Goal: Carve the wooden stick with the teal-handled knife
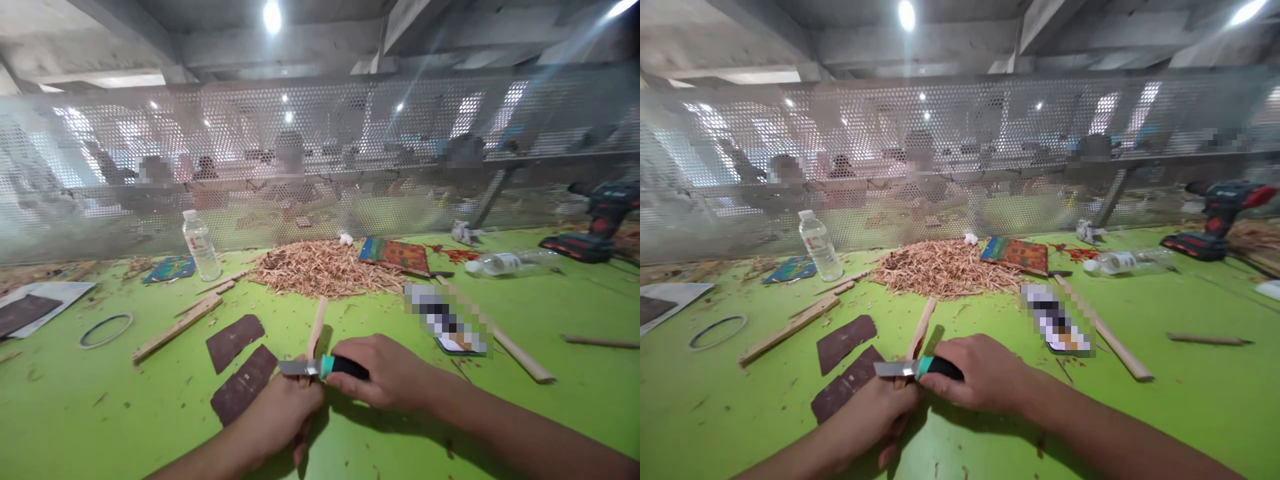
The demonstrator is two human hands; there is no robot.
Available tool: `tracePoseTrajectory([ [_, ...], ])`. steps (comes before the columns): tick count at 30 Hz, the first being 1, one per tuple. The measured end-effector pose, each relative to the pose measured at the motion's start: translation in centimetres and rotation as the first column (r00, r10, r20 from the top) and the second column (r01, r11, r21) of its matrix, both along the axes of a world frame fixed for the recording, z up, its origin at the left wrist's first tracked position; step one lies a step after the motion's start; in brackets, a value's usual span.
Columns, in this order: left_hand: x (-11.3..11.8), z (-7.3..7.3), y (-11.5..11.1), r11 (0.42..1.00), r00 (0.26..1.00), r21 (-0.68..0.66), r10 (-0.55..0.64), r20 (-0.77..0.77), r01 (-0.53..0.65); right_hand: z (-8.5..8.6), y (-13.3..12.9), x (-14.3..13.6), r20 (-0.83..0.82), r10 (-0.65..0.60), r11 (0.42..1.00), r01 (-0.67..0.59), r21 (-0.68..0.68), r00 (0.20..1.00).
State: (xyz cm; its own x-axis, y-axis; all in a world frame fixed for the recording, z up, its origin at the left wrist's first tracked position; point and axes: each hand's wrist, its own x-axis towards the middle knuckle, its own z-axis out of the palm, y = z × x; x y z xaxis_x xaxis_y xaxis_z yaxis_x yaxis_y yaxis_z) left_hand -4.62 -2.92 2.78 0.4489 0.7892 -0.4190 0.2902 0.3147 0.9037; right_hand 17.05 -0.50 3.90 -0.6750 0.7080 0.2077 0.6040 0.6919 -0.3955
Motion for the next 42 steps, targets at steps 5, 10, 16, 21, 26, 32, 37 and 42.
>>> tracePoseTrajectory([
  [5,0.0,0.1,0.0,1.000,1.000,-0.003,0.004,-0.001,-0.004,-0.1,0.0,0.3,-0.005,0.010,1.000,-0.010,-0.001,1.000],
  [10,0.0,-0.1,-0.2,1.000,0.999,-0.005,0.027,0.038,-0.027,0.0,0.1,0.6,0.006,0.019,0.999,-0.019,-0.045,1.000],
  [16,-0.2,0.9,-0.1,0.996,0.992,0.044,-0.083,0.090,0.080,0.0,0.3,0.9,0.030,-0.029,0.998,0.030,-0.058,0.999],
  [21,-0.2,0.9,-0.2,0.996,0.990,0.053,-0.079,0.114,0.074,0.0,0.4,1.1,0.041,-0.048,0.997,0.050,-0.058,0.998],
  [26,-0.1,-0.5,-0.5,0.998,0.997,0.031,0.044,0.061,-0.046,0.3,-0.1,0.5,0.090,-0.090,0.995,0.092,-0.025,0.992],
  [32,0.2,-0.6,-0.4,0.992,0.991,0.034,0.123,0.056,-0.125,0.0,-0.3,0.3,0.101,-0.200,0.979,0.194,0.064,0.975],
  [37,-0.1,0.0,-0.3,0.998,0.994,0.002,0.058,0.095,-0.059,0.3,0.6,1.3,0.091,-0.297,0.951,0.285,0.120,0.951],
  [42,-0.4,0.6,-0.2,1.000,0.992,-0.013,-0.002,0.127,0.003,0.5,1.0,1.6,0.113,-0.260,0.965,0.254,0.066,0.959],
])
